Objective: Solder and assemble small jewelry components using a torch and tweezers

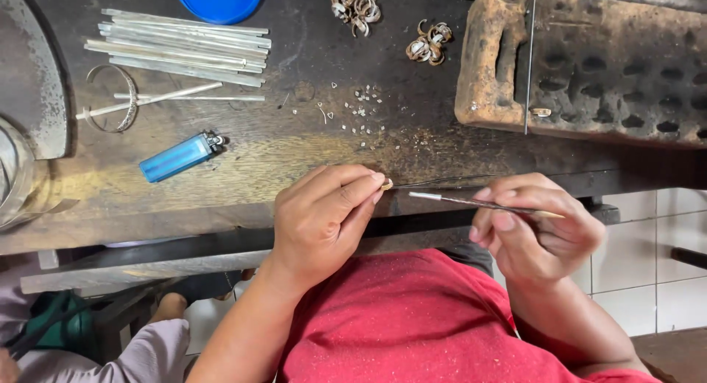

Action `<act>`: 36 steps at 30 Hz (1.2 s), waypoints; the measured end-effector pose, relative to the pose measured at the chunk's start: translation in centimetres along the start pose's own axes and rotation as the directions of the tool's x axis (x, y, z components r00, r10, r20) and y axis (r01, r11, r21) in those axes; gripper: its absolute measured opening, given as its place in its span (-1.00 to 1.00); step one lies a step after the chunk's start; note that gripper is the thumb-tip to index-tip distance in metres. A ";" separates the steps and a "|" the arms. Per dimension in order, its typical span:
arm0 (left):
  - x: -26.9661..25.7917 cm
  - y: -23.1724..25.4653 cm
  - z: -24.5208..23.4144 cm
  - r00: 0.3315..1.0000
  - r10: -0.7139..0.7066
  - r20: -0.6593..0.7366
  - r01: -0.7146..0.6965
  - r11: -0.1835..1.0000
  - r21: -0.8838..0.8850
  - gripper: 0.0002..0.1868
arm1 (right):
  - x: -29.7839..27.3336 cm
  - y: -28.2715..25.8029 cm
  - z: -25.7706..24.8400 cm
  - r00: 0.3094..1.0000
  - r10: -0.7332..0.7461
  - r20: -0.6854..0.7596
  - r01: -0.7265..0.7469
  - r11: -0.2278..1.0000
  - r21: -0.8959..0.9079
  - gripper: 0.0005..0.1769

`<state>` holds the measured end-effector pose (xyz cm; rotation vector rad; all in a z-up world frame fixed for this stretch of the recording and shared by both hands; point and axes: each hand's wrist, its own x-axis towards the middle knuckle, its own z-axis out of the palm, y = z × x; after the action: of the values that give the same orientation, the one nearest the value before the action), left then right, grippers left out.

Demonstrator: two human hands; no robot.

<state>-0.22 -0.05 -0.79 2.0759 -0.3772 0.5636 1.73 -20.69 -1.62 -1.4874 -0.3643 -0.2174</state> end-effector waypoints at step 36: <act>0.2 0.1 0.1 1.000 0.002 -0.010 -0.002 1.000 0.014 -0.93 | 0.2 0.1 0.8 0.994 -0.065 0.086 0.079 0.984 -0.160 -0.91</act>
<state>-0.05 -0.17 -0.66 2.0849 -0.3708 0.5797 1.83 -19.90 -1.59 -1.6492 -0.4751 -0.2502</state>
